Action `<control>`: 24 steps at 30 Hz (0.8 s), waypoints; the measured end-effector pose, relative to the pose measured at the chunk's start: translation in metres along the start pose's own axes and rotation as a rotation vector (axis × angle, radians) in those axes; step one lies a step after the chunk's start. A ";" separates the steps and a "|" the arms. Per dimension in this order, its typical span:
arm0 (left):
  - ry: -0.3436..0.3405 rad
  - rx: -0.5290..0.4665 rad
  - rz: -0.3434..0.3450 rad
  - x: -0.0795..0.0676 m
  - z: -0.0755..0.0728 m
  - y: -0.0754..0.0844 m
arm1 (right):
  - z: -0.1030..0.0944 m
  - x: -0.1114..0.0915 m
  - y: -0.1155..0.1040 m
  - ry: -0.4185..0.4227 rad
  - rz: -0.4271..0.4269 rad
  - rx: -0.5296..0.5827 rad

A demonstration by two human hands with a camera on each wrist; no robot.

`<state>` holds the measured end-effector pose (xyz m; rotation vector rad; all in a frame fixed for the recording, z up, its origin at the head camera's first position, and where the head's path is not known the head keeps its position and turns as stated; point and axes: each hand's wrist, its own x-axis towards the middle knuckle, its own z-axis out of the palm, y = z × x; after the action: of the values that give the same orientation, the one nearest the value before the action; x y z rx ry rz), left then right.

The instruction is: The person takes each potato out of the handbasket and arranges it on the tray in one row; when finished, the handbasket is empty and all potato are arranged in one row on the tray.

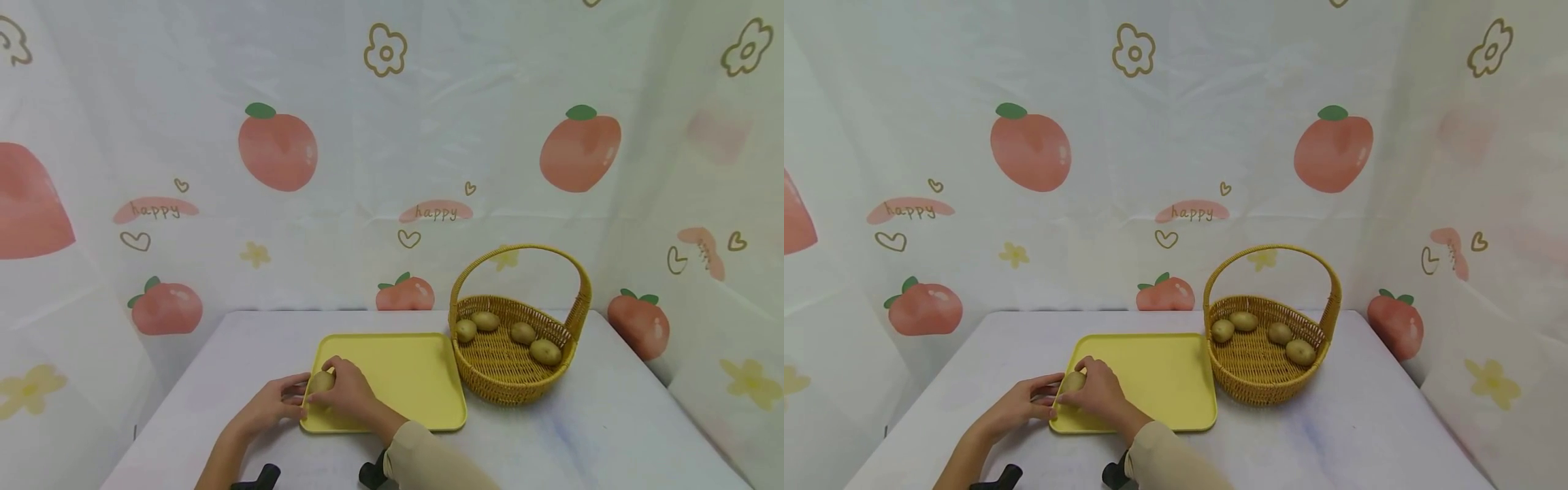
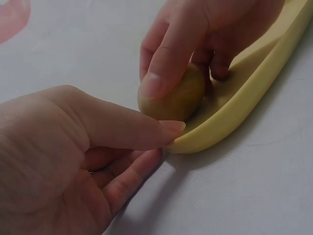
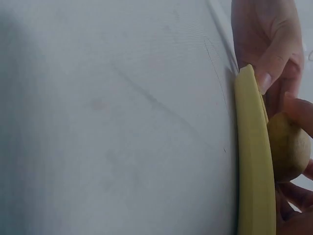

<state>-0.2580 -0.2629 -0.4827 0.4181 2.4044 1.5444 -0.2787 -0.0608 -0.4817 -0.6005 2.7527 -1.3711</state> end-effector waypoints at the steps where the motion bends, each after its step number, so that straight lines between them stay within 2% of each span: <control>1: 0.003 0.011 -0.002 0.000 0.000 0.001 | 0.001 0.000 -0.001 0.010 -0.007 -0.011; 6: 0.016 0.049 -0.006 -0.001 0.000 0.004 | 0.002 -0.002 -0.006 0.036 -0.024 -0.037; 10: 0.041 0.060 -0.048 -0.001 0.002 0.007 | 0.003 -0.003 -0.008 0.016 -0.026 -0.055; 14: 0.049 0.075 -0.058 0.002 0.004 0.007 | 0.002 -0.004 -0.008 -0.005 -0.015 -0.057; 24: 0.047 0.042 -0.056 0.001 0.004 0.004 | -0.009 -0.007 0.007 -0.022 -0.019 0.071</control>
<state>-0.2576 -0.2574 -0.4806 0.3227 2.4661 1.4983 -0.2762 -0.0476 -0.4821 -0.6359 2.6752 -1.4498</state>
